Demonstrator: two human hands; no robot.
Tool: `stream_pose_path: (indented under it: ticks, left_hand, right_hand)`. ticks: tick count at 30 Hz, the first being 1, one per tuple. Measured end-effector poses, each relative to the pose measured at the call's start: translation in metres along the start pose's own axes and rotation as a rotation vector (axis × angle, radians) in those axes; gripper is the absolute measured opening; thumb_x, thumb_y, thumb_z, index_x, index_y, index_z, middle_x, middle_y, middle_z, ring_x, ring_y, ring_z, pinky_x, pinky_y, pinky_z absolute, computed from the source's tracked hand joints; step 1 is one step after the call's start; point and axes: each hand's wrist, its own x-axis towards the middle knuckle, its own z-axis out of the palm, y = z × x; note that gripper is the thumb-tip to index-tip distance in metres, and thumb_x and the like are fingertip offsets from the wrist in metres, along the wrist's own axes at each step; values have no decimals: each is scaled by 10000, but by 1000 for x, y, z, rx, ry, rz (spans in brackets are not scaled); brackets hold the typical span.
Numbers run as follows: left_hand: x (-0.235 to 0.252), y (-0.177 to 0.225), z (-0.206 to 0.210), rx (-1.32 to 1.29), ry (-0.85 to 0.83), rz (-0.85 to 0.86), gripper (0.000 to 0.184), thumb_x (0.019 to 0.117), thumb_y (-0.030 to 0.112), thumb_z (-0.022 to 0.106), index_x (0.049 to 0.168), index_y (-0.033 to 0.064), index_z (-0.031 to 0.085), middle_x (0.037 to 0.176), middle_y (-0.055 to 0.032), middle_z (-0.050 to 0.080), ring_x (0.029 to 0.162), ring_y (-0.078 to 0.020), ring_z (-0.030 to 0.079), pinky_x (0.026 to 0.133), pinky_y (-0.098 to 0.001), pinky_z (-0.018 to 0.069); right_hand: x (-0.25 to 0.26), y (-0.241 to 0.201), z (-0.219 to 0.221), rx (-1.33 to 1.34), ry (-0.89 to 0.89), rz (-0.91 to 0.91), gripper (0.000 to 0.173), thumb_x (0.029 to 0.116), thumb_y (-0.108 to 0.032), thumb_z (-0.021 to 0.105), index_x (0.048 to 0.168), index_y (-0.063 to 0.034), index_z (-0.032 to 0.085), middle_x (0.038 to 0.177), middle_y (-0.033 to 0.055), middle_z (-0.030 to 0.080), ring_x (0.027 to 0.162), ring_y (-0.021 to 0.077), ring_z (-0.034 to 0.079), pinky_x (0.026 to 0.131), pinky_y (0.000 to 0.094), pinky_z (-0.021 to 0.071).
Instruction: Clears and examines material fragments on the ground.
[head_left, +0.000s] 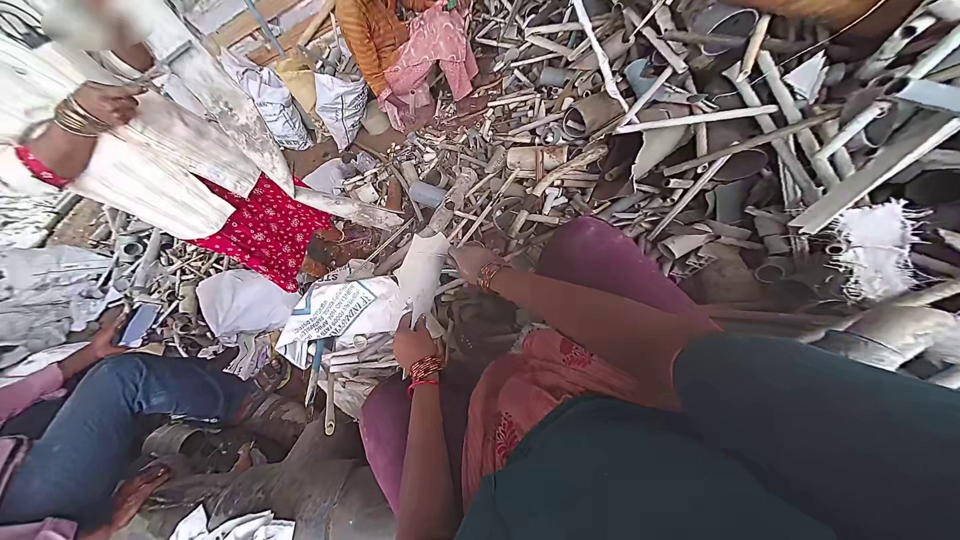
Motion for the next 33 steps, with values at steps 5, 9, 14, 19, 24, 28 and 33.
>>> stream_pose_path:
  ticks: [5, 9, 14, 19, 24, 28, 33]
  left_hand:
    - [5, -9, 1, 28, -4, 7, 292, 1036, 274, 606, 1276, 138, 701, 1215, -168, 714, 1162, -386, 659, 976, -620, 473]
    - [11, -8, 5, 121, 65, 81, 264, 1022, 267, 627, 1225, 138, 737, 1224, -168, 710, 1232, -378, 617, 1061, -577, 431]
    - [9, -12, 3, 132, 93, 138, 248, 1020, 240, 626, 1194, 110, 745, 1196, -160, 725, 1225, -367, 623, 1116, -575, 364]
    - [14, -14, 4, 213, 22, 108, 265, 1029, 252, 602, 1222, 124, 731, 1229, -156, 711, 1251, -358, 606, 1125, -567, 359]
    - [25, -21, 4, 229, -169, 192, 284, 1023, 261, 616, 1244, 114, 717, 1247, -159, 702, 1238, -350, 621, 1099, -577, 406]
    - [28, -20, 10, 220, -324, 278, 292, 1000, 252, 651, 1242, 101, 716, 1242, -164, 702, 1221, -348, 632, 1076, -580, 434]
    - [30, -24, 6, 273, -414, 263, 312, 995, 271, 652, 1275, 146, 708, 1286, -128, 692, 1252, -322, 622, 1091, -570, 433]
  right_hand:
    - [-13, -9, -12, 10, 193, -173, 402, 1115, -297, 416, 1372, -28, 570, 1137, 257, 691, 1085, 438, 685, 881, 600, 537]
    - [1, 5, -12, 63, 0, 102, 385, 1077, -230, 495, 1355, 20, 589, 1324, 277, 629, 1236, 461, 611, 974, 655, 487]
    - [-20, -17, -25, 72, 140, -64, 439, 1117, -326, 404, 1454, -68, 515, 1195, 247, 687, 1112, 447, 675, 899, 627, 521]
    - [-4, 7, -25, 68, 37, 170, 403, 1101, -267, 429, 1305, 25, 618, 1280, 272, 653, 1210, 442, 636, 954, 631, 506]
    - [6, 17, -30, 65, 89, -142, 419, 1114, -281, 436, 1328, 27, 623, 1323, 280, 623, 1300, 438, 568, 1079, 607, 432]
    - [12, 22, -4, -18, -137, -277, 444, 1115, -316, 437, 1383, -5, 605, 1377, 262, 607, 1342, 424, 539, 1139, 611, 370]
    - [-1, 12, -4, -105, -358, -275, 502, 1121, -311, 433, 1440, 71, 501, 1407, 337, 550, 1361, 468, 510, 1141, 607, 361]
